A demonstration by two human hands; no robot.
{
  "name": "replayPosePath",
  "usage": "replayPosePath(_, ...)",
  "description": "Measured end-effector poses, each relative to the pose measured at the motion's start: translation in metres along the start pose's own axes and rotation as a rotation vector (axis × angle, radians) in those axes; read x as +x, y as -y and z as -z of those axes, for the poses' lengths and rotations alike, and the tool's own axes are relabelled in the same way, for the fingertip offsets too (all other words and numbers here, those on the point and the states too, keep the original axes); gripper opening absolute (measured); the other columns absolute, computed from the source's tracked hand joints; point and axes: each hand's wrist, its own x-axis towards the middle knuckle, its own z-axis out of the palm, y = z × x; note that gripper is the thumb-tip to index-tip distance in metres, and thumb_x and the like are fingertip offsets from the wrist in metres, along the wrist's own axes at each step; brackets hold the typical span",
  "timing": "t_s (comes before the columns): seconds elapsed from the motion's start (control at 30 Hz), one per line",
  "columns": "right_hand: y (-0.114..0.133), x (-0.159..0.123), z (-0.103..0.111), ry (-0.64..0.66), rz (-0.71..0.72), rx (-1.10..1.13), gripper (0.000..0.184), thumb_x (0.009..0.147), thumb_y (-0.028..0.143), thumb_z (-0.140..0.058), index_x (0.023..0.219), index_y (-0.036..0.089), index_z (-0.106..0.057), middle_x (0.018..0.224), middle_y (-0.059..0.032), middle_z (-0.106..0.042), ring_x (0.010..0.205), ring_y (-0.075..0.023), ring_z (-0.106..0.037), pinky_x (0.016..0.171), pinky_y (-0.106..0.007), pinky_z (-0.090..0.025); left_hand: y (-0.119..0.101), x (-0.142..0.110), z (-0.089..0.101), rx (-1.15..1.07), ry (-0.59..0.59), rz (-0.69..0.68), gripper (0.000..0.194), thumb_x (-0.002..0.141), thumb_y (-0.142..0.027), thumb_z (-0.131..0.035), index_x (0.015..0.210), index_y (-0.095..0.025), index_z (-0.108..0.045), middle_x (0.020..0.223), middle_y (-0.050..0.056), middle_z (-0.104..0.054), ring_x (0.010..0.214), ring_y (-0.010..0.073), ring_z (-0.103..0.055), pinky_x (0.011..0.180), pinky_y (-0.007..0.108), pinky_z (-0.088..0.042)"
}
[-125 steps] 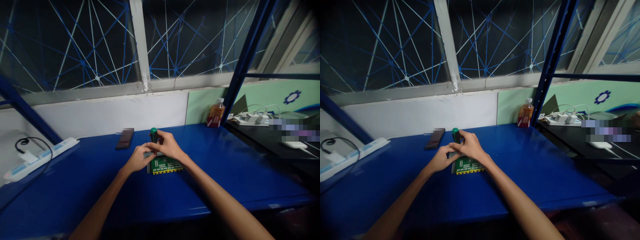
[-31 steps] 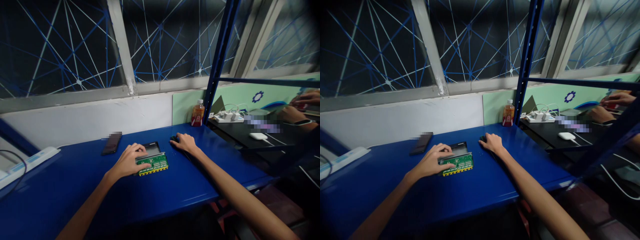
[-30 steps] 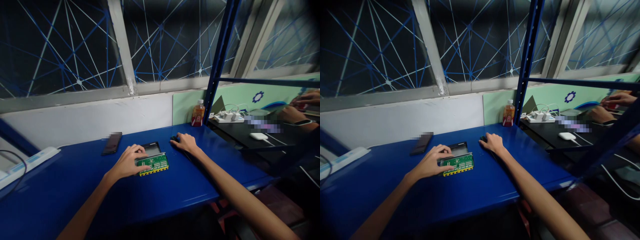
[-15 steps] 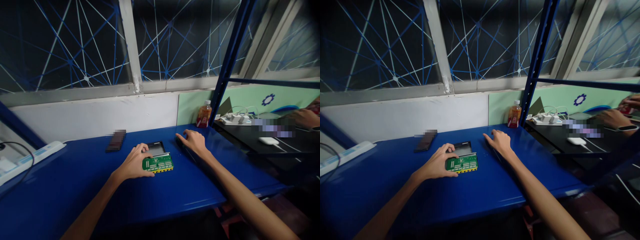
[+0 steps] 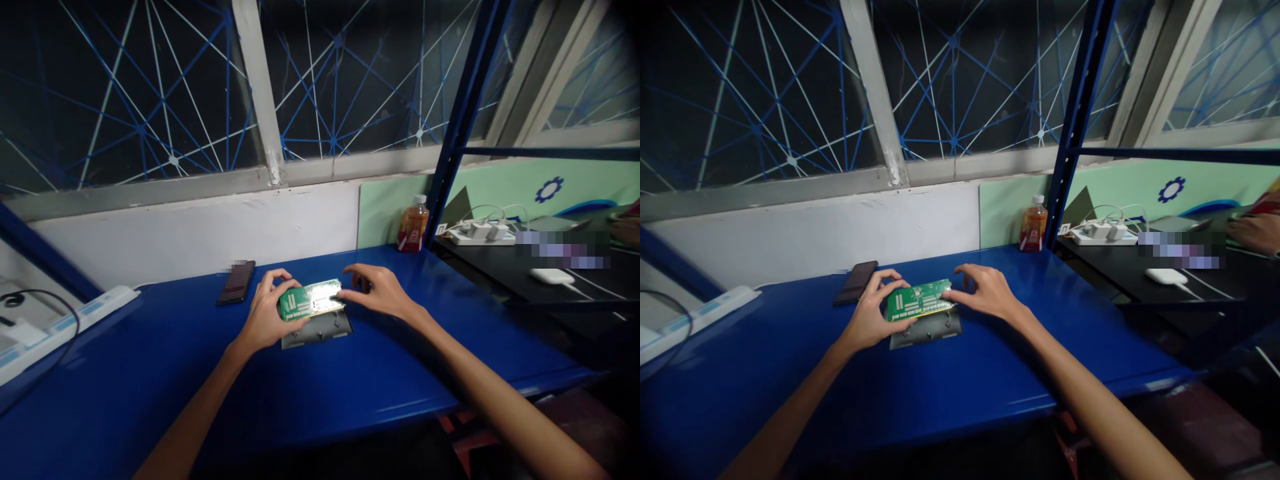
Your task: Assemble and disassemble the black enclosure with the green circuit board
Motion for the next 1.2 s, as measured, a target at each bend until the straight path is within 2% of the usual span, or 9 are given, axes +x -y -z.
replayPosePath(0.1, 0.005, -0.004, -0.010, 0.013, 0.129, 0.017, 0.068, 0.069, 0.066, -0.066, 0.117, 0.019, -0.057, 0.092, -0.0047, -0.068, 0.071, -0.0171, -0.061, 0.063, -0.028, -0.042, -0.001, 0.000, -0.001, -0.017, -0.026, -0.005, 0.046, 0.063, -0.024, -0.074, 0.106, -0.020, -0.059, 0.112, 0.009, -0.049, 0.106, 0.0285, -0.051, 0.089, 0.043, -0.045)
replayPosePath(0.2, 0.003, -0.006, -0.019, -0.009, 0.173, 0.007, 0.069, 0.070, 0.063, -0.067, 0.121, 0.018, -0.053, 0.101, -0.0073, -0.067, 0.074, -0.0179, -0.061, 0.065, -0.030, -0.044, 0.001, -0.003, -0.004, -0.033, -0.029, 0.000, 0.046, 0.064, -0.025, -0.074, 0.107, -0.020, -0.058, 0.112, 0.009, -0.051, 0.105, 0.0282, -0.053, 0.088, 0.043, -0.045)
replayPosePath(0.37, -0.004, -0.008, -0.026, -0.049, 0.197, 0.052, 0.062, 0.077, 0.055, -0.065, 0.123, 0.018, -0.048, 0.093, -0.0073, -0.067, 0.068, -0.0167, -0.059, 0.062, -0.030, -0.047, 0.007, -0.005, -0.010, -0.011, -0.005, 0.034, 0.051, 0.069, -0.029, -0.073, 0.115, -0.022, -0.054, 0.112, 0.008, -0.058, 0.101, 0.0270, -0.056, 0.086, 0.042, -0.045)
replayPosePath(0.53, -0.008, -0.009, -0.032, -0.125, 0.251, 0.112, 0.061, 0.082, 0.050, -0.063, 0.128, 0.016, -0.044, 0.090, -0.0079, -0.064, 0.071, -0.0177, -0.059, 0.062, -0.031, -0.049, 0.010, -0.004, -0.012, -0.008, -0.023, 0.084, 0.052, 0.073, -0.033, -0.072, 0.121, -0.025, -0.053, 0.117, 0.007, -0.062, 0.103, 0.0274, -0.057, 0.089, 0.043, -0.043)
replayPosePath(0.67, -0.009, -0.010, -0.032, -0.186, 0.276, 0.098, 0.059, 0.082, 0.048, -0.063, 0.127, 0.015, -0.043, 0.086, -0.0068, -0.063, 0.070, -0.0178, -0.059, 0.061, -0.030, -0.049, 0.009, -0.003, -0.011, -0.152, -0.048, 0.158, 0.059, 0.072, -0.028, -0.071, 0.127, -0.024, -0.050, 0.119, 0.007, -0.061, 0.099, 0.0254, -0.059, 0.082, 0.038, -0.046)
replayPosePath(0.8, -0.008, -0.009, -0.027, -0.245, 0.280, 0.040, 0.058, 0.082, 0.049, -0.064, 0.126, 0.016, -0.045, 0.084, -0.0062, -0.062, 0.070, -0.0178, -0.059, 0.059, -0.029, -0.047, 0.009, -0.003, -0.009, -0.328, -0.075, 0.198, 0.067, 0.071, -0.024, -0.071, 0.132, -0.020, -0.044, 0.098, 0.006, -0.064, 0.082, 0.0201, -0.058, 0.071, 0.032, -0.045)
replayPosePath(0.87, -0.008, -0.008, -0.025, -0.271, 0.273, 0.006, 0.059, 0.081, 0.050, -0.065, 0.125, 0.015, -0.047, 0.083, -0.0058, -0.062, 0.067, -0.0169, -0.058, 0.057, -0.028, -0.045, 0.010, -0.002, -0.009, -0.367, -0.095, 0.201, 0.065, 0.072, -0.024, -0.072, 0.131, -0.019, -0.044, 0.093, 0.005, -0.064, 0.076, 0.0179, -0.055, 0.068, 0.030, -0.043)
replayPosePath(1.03, -0.006, -0.008, -0.023, -0.308, 0.255, -0.022, 0.060, 0.081, 0.052, -0.064, 0.125, 0.015, -0.048, 0.082, -0.0048, -0.063, 0.065, -0.0161, -0.058, 0.056, -0.028, -0.045, 0.011, -0.001, -0.008, -0.503, -0.117, 0.218, 0.061, 0.072, -0.027, -0.074, 0.125, -0.020, -0.045, 0.096, 0.006, -0.065, 0.073, 0.0164, -0.052, 0.064, 0.029, -0.040)
replayPosePath(1.2, -0.003, -0.008, -0.020, -0.303, 0.224, -0.011, 0.059, 0.080, 0.052, -0.064, 0.125, 0.016, -0.050, 0.090, -0.0072, -0.062, 0.070, -0.0171, -0.060, 0.058, -0.028, -0.046, 0.011, 0.000, -0.007, -0.615, -0.102, 0.255, 0.067, 0.071, -0.028, -0.075, 0.129, -0.018, -0.044, 0.099, 0.008, -0.065, 0.071, 0.0156, -0.053, 0.064, 0.029, -0.041)
